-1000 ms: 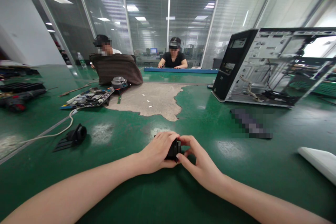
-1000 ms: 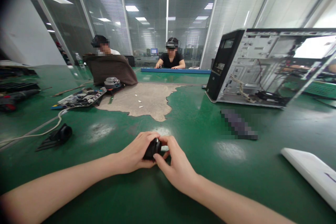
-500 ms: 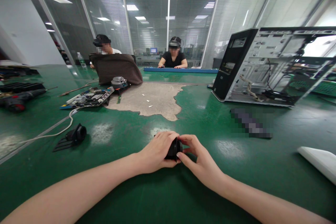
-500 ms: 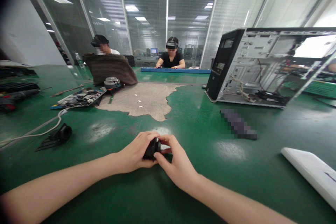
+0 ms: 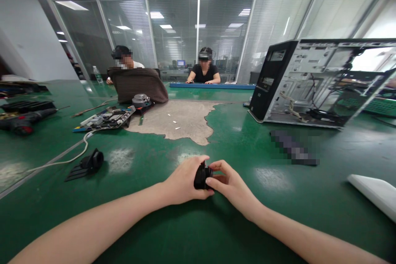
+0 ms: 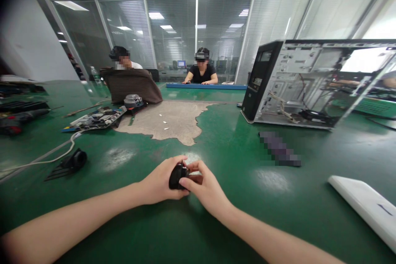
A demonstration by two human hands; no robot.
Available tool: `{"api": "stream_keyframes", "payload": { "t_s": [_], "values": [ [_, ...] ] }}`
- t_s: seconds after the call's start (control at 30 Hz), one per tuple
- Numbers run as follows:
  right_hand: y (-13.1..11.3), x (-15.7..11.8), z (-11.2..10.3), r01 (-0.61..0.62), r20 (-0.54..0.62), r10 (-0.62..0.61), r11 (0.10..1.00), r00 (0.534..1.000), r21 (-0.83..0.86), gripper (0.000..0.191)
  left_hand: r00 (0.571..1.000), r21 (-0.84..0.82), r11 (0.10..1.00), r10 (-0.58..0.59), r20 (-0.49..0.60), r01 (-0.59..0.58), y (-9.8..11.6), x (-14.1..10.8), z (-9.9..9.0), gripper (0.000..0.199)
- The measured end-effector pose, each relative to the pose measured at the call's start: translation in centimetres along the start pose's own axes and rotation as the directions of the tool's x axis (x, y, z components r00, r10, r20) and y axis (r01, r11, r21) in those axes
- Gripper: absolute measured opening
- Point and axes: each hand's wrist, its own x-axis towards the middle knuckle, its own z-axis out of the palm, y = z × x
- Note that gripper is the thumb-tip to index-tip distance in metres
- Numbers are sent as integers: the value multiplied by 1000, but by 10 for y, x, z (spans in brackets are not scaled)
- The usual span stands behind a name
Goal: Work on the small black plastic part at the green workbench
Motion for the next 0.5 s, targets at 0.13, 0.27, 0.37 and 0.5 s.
{"api": "stream_keyframes", "payload": {
  "t_s": [0.13,0.27,0.37,0.5],
  "values": [
    [-8,-12,8,-64,23,62,993,998,97,38,990,166,976,134,49,-140,17,-8,3,55],
    [-14,-29,12,-72,169,52,991,984,110,43,987,253,958,102,123,-131,42,-23,-11,34],
    [-17,-33,2,-12,218,22,999,976,-48,40,984,255,965,16,178,-61,46,-49,-43,33],
    [-15,-15,-25,71,24,-67,973,997,-219,25,947,303,901,-320,-22,311,15,-115,-95,22]
  ]
}}
